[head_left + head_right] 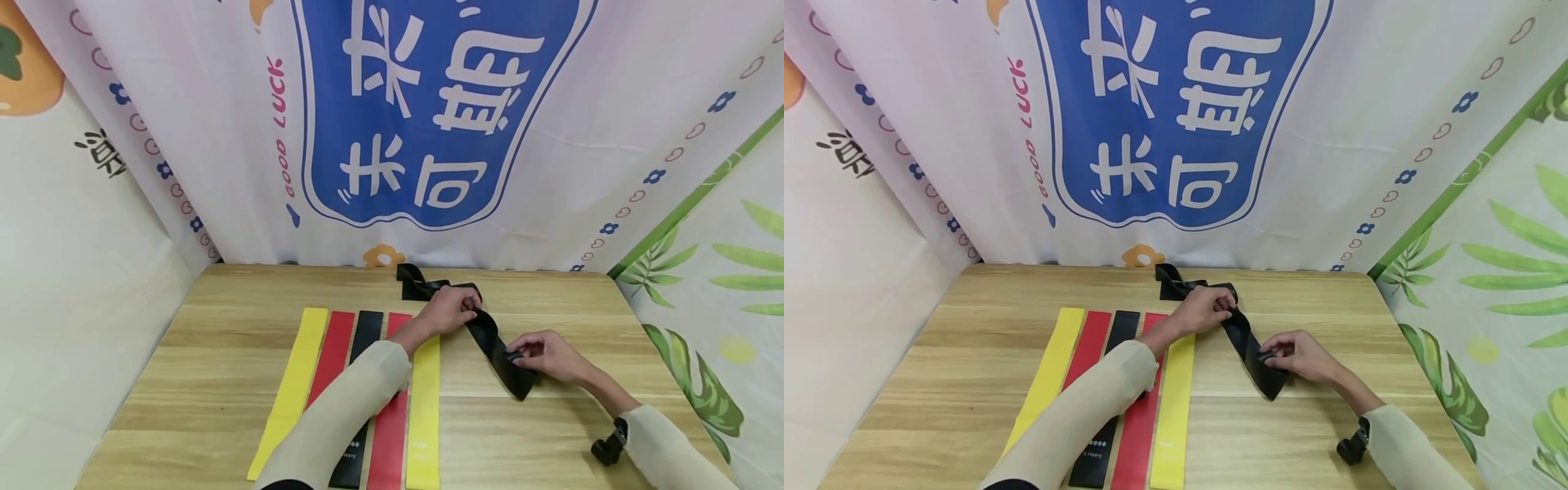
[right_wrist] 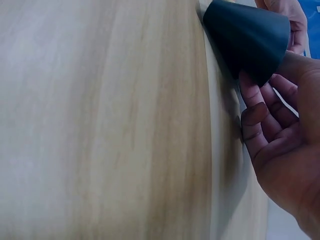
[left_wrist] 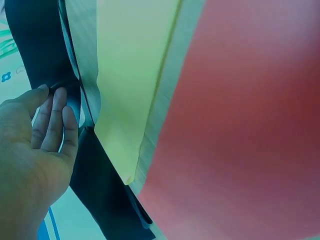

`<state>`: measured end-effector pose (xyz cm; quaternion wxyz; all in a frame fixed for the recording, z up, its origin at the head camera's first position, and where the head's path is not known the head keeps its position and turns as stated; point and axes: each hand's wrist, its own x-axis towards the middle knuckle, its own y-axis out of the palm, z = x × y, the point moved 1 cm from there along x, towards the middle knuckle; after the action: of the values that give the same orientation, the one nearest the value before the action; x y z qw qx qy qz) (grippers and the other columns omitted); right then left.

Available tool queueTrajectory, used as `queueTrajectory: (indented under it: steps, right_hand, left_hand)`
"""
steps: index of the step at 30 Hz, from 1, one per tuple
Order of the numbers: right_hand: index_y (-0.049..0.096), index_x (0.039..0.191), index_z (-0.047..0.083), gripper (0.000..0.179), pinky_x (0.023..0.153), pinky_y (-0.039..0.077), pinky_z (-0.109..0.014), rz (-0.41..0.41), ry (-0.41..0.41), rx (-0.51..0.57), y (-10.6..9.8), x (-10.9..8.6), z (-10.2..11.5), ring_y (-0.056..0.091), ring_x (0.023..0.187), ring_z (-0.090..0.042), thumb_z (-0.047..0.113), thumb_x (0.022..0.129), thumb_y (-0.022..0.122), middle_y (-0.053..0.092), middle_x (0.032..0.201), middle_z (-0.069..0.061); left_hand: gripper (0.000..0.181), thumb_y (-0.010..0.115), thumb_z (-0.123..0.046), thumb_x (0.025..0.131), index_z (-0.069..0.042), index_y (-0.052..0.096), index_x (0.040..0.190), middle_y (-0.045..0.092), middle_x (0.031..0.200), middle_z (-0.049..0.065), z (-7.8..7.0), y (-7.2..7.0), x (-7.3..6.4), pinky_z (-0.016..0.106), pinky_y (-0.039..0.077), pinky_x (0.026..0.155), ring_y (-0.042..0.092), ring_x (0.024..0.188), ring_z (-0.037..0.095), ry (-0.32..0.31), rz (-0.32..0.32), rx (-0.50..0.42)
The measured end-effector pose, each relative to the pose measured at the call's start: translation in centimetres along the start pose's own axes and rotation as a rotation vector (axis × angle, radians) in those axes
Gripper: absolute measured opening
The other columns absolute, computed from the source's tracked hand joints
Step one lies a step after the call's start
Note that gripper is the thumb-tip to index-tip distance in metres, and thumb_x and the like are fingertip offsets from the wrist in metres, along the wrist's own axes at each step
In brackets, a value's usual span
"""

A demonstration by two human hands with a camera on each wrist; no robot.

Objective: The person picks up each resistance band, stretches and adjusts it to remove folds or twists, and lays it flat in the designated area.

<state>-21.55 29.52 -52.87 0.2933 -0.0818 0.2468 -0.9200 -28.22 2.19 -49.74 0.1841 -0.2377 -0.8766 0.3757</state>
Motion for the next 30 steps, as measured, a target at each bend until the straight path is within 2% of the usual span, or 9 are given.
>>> queueTrajectory:
  steps: [6, 11, 19, 26, 30]
  right_hand:
    - [0.077, 0.108, -0.001, 0.017, 0.068, 0.056, -0.021, -0.017, 0.029, -0.012, -0.6, -0.6, 0.1, 0.066, 0.077, -0.004, 0.001, 0.091, 0.080, 0.075, 0.092, -0.004]
    - [0.077, 0.107, -0.001, 0.018, 0.067, 0.055, -0.021, -0.022, 0.061, -0.034, -1.4, -1.2, 0.2, 0.065, 0.077, -0.004, -0.006, 0.090, 0.076, 0.074, 0.092, -0.001]
    - [0.077, 0.105, -0.001, 0.017, 0.069, 0.055, -0.021, -0.045, 0.045, -0.044, -2.5, -2.5, -0.2, 0.062, 0.080, -0.004, -0.005, 0.089, 0.076, 0.070, 0.091, -0.004]
    - [0.078, 0.102, 0.004, 0.014, 0.066, 0.054, -0.021, -0.097, 0.050, -0.057, -3.2, -3.4, -0.8, 0.061, 0.077, -0.004, 0.001, 0.089, 0.082, 0.068, 0.088, 0.001]
    - [0.077, 0.103, 0.002, 0.016, 0.066, 0.053, -0.021, -0.127, 0.072, -0.056, -3.5, -3.7, -0.9, 0.061, 0.077, -0.005, -0.001, 0.088, 0.081, 0.067, 0.089, 0.000]
  left_hand:
    - [0.010, 0.077, -0.009, 0.098, -0.012, 0.075, 0.107, 0.075, 0.097, -0.001, 0.3, -0.5, -0.7, 0.016, 0.053, 0.081, 0.066, 0.086, 0.005, 0.007, 0.022, -0.009]
    - [0.010, 0.077, -0.008, 0.097, -0.013, 0.075, 0.106, 0.074, 0.093, -0.003, 0.1, -0.8, -1.2, 0.016, 0.052, 0.079, 0.064, 0.082, 0.004, 0.004, 0.041, -0.005]
    - [0.010, 0.077, -0.011, 0.097, -0.016, 0.076, 0.105, 0.074, 0.095, -0.006, -0.4, -1.4, -2.0, 0.016, 0.052, 0.080, 0.064, 0.083, 0.002, 0.007, 0.075, 0.026]
    - [0.009, 0.075, -0.008, 0.098, -0.012, 0.076, 0.107, 0.073, 0.095, -0.003, -0.4, -2.0, -2.9, 0.018, 0.052, 0.078, 0.064, 0.080, 0.006, -0.012, 0.088, -0.002]
    - [0.009, 0.075, -0.006, 0.098, -0.010, 0.076, 0.107, 0.073, 0.094, -0.001, -0.4, -2.2, -3.4, 0.018, 0.052, 0.079, 0.064, 0.080, 0.007, -0.005, 0.104, -0.010]
